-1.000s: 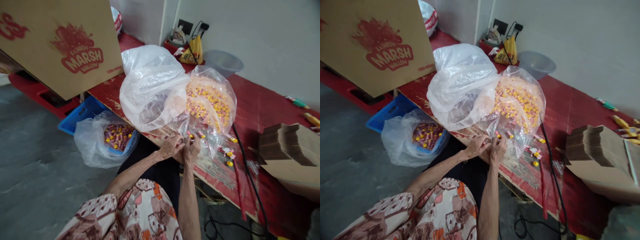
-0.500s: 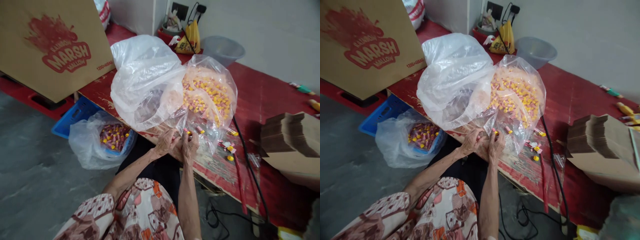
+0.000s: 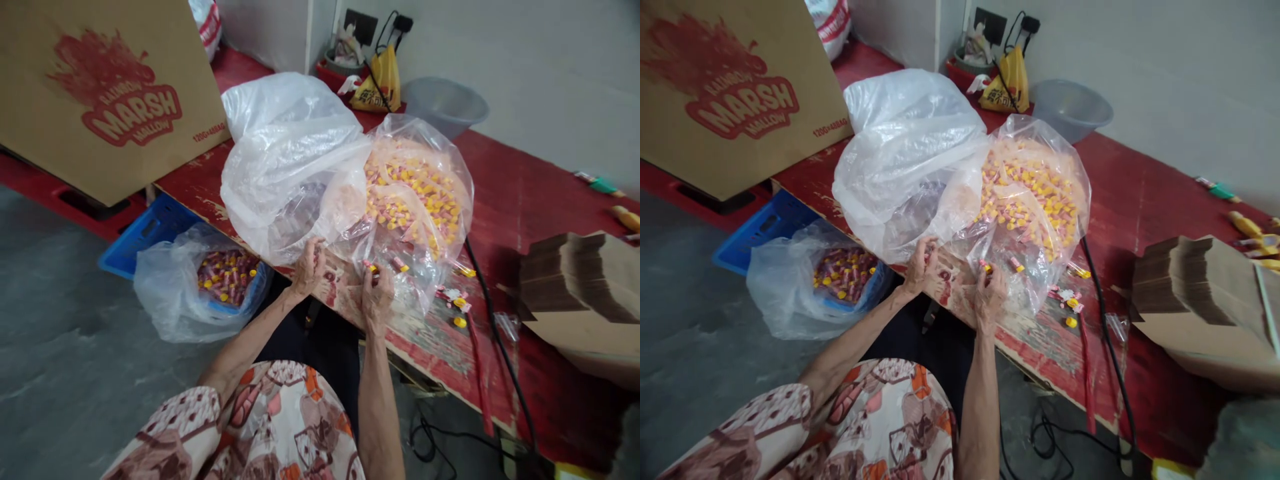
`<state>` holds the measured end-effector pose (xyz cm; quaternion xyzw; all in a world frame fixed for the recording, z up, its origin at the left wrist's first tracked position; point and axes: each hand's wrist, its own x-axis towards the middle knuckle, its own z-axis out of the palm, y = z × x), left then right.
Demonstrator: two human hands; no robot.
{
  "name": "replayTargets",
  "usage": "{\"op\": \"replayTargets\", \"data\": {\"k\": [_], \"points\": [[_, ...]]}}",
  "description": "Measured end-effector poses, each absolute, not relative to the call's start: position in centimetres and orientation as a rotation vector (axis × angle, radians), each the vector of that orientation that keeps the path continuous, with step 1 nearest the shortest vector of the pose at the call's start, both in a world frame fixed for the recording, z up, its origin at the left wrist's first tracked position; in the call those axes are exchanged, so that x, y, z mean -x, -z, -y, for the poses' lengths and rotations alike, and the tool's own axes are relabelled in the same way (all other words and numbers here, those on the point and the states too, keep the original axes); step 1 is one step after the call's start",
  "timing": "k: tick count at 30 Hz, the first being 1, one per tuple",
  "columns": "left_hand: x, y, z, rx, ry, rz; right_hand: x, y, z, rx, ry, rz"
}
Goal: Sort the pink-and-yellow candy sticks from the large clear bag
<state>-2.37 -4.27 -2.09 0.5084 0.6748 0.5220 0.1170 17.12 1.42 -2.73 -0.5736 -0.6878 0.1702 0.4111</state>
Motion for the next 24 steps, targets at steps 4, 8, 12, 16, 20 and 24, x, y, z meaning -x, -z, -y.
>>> {"op": "replayTargets", "data": {"k": [4,8,12,16,20,24], "points": [[2.2,3.1,4.5,-1.669,-1.301,-1.915,-17.1,2.2,-1.5,1.448,-0.477,1.709],[0.4,3.3,5.3,-1.726,-1.382,-1.899,-15.8,1.3,-1.4,1.462,-0.491,1.580],[-0.3,2.8,5.9,-1.811,-1.232,-1.842,-13.3,1.9,-1.1,1.434,-0.608,1.640],[1.7,1.7,5.3,-1.650,-1.277,-1.791,-12.1,3.2,-1.0,1.368,-0.700,1.733],[6.3,0.3,2.3,-1.401,-1.459,-2.095,-12.4,3.6,-1.0,1.359,-0.708,1.733],[10.4,0.2,-1.2,-1.300,-1.225,-2.443,-12.5,3.1,-0.9,1.365,-0.719,1.729]]}}
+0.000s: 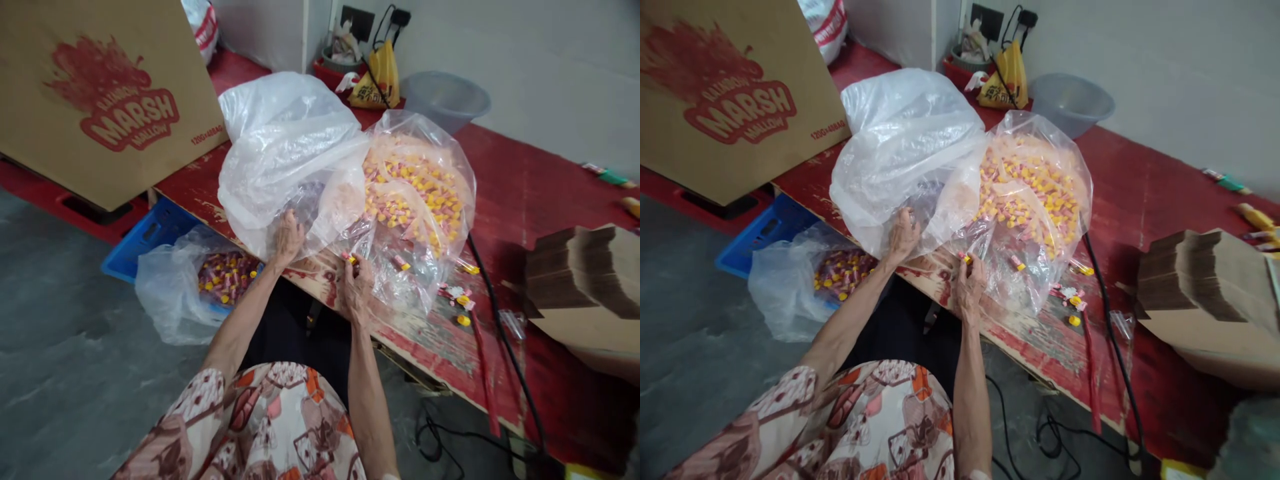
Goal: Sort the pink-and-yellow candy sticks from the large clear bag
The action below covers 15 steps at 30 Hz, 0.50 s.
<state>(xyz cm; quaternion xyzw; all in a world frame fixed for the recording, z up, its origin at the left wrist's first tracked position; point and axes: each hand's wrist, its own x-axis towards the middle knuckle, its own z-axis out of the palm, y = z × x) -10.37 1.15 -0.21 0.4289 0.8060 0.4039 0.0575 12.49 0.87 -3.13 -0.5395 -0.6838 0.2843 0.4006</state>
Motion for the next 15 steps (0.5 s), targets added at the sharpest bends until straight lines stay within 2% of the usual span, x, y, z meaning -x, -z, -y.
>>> {"op": "replayTargets", "data": {"k": [7,12,15], "points": [[11.2,0.7,-1.6,-1.374,-0.832,-2.582,-12.6,2.5,-0.1,1.378,-0.564,1.650],[11.6,-1.5,-1.7,-1.394,-0.424,-2.546,-12.2,3.2,-0.2,1.312,-0.523,1.821],[12.0,-3.0,-1.7,-1.413,-0.324,-2.457,-12.2,3.5,-0.2,1.257,-0.492,1.791]]}}
